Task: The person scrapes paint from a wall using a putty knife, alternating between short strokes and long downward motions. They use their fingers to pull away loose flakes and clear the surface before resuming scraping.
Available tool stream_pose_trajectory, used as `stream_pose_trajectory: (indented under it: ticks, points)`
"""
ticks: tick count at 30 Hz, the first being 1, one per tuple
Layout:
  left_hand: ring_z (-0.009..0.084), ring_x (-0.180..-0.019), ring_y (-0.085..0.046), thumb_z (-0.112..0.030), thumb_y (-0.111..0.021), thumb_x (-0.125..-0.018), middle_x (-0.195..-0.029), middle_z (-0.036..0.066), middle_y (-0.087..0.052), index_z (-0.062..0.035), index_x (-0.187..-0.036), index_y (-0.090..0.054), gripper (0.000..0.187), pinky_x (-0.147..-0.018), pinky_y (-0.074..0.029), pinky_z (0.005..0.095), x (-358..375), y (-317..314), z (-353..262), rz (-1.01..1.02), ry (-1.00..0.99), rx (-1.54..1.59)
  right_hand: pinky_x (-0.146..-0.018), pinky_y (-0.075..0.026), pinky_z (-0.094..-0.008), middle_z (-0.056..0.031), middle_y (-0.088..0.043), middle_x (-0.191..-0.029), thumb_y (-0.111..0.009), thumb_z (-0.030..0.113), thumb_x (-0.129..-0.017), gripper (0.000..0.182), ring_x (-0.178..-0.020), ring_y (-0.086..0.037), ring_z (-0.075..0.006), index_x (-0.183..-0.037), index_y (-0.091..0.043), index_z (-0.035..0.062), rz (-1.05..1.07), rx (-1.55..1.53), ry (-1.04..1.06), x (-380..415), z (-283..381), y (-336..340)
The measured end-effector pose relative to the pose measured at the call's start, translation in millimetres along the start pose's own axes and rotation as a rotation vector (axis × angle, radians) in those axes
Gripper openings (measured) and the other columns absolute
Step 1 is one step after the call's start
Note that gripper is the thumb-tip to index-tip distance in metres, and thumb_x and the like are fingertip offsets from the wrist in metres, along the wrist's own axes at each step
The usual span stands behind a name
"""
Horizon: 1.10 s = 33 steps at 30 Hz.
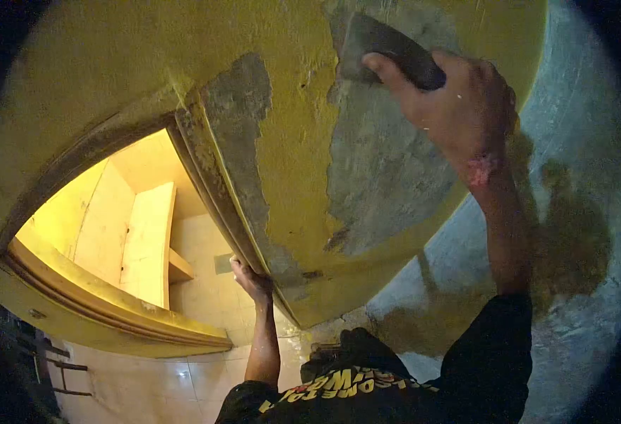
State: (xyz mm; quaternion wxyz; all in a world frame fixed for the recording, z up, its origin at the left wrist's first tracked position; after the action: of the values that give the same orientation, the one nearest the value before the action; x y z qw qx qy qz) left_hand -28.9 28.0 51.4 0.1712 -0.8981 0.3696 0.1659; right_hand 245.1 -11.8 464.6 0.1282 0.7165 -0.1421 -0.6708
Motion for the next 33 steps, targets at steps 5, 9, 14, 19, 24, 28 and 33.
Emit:
stream_pose_trajectory:
  ticks: [5, 9, 14, 19, 24, 28, 33]
  points:
    - [0.016, -0.063, -0.045, -0.071, -0.029, -0.084, -0.07, 0.006, -0.047, 0.0009, -0.088, -0.048, 0.074, -0.056, -0.04, 0.0316, -1, 0, 5, -0.013, 0.051, -0.039, -0.062, -0.051, -0.0435, -0.0202, -0.062, -0.064, -0.064, 0.066, -0.065, 0.062, -0.063, -0.063, -0.0386, -0.072, -0.068, 0.005, -0.027, -0.006, -0.039, 1, 23, 8]
    - [0.0176, -0.061, -0.046, -0.072, -0.026, -0.084, -0.067, 0.007, -0.046, 0.0005, -0.087, -0.048, 0.076, -0.055, -0.04, 0.0338, -2, 0, -4, -0.037, -0.039, -0.074, -0.061, -0.051, -0.0438, -0.0199, -0.062, -0.063, -0.065, 0.065, -0.065, 0.06, -0.062, -0.063, -0.0388, -0.07, -0.068, 0.0058, 0.007, -0.098, -0.018, 0, 1, -2]
    - [0.0183, -0.058, -0.045, -0.075, -0.023, -0.082, -0.065, 0.008, -0.046, 0.0002, -0.086, -0.047, 0.079, -0.054, -0.04, 0.0349, -1, 4, 9, -0.006, 0.02, -0.133, -0.058, -0.051, -0.044, -0.019, -0.062, -0.062, -0.066, 0.064, -0.066, 0.059, -0.06, -0.062, -0.0384, -0.069, -0.067, 0.0051, 0.004, -0.026, 0.016, 2, 2, 5]
    - [0.0177, -0.058, -0.046, -0.076, -0.023, -0.081, -0.065, 0.008, -0.046, -0.0002, -0.085, -0.047, 0.08, -0.054, -0.039, 0.0343, -2, 2, -4, 0.004, 0.014, -0.134, -0.058, -0.051, -0.0438, -0.0193, -0.062, -0.062, -0.066, 0.064, -0.065, 0.06, -0.062, -0.062, -0.0379, -0.07, -0.067, 0.0039, 0.005, 0.021, -0.003, 2, 5, 7]
    - [0.0189, -0.06, -0.047, -0.073, -0.025, -0.083, -0.065, 0.007, -0.046, -0.0003, -0.087, -0.048, 0.076, -0.055, -0.04, 0.0355, -5, 5, 20, -0.01, 0.041, -0.127, -0.058, -0.051, -0.0429, -0.0199, -0.062, -0.063, -0.067, 0.065, -0.064, 0.061, -0.063, -0.063, -0.037, -0.068, -0.066, 0.0036, -0.135, 0.054, 0.053, 4, 7, 10]
    - [0.0191, -0.06, -0.047, -0.071, -0.025, -0.084, -0.065, 0.007, -0.047, -0.0008, -0.086, -0.048, 0.074, -0.055, -0.04, 0.0359, -1, 7, 13, 0.022, 0.057, -0.166, -0.057, -0.051, -0.0423, -0.019, -0.061, -0.061, -0.066, 0.066, -0.064, 0.062, -0.06, -0.062, -0.0362, -0.063, -0.064, 0.0041, -0.002, -0.061, -0.02, 13, -3, -9]
    - [0.0206, -0.06, -0.05, -0.075, -0.022, -0.082, -0.065, 0.011, -0.05, -0.0005, -0.083, -0.048, 0.079, -0.055, -0.041, 0.0373, -2, 5, 6, 0.026, 0.049, -0.158, -0.057, -0.05, -0.0414, -0.0163, -0.062, -0.06, -0.064, 0.067, -0.065, 0.063, -0.058, -0.062, -0.0347, -0.064, -0.065, 0.0045, 0.073, -0.239, -0.033, 15, 26, -10]
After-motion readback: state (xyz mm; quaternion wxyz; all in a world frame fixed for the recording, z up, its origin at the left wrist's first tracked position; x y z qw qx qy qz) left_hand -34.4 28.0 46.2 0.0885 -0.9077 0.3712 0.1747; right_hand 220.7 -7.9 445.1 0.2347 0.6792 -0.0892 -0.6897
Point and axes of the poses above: each hand's wrist, its own x-axis away from the middle knuckle, its own y-axis out of the back of the hand, z = x × y, the point moved 6 cm from there along -x, towards the middle knuckle
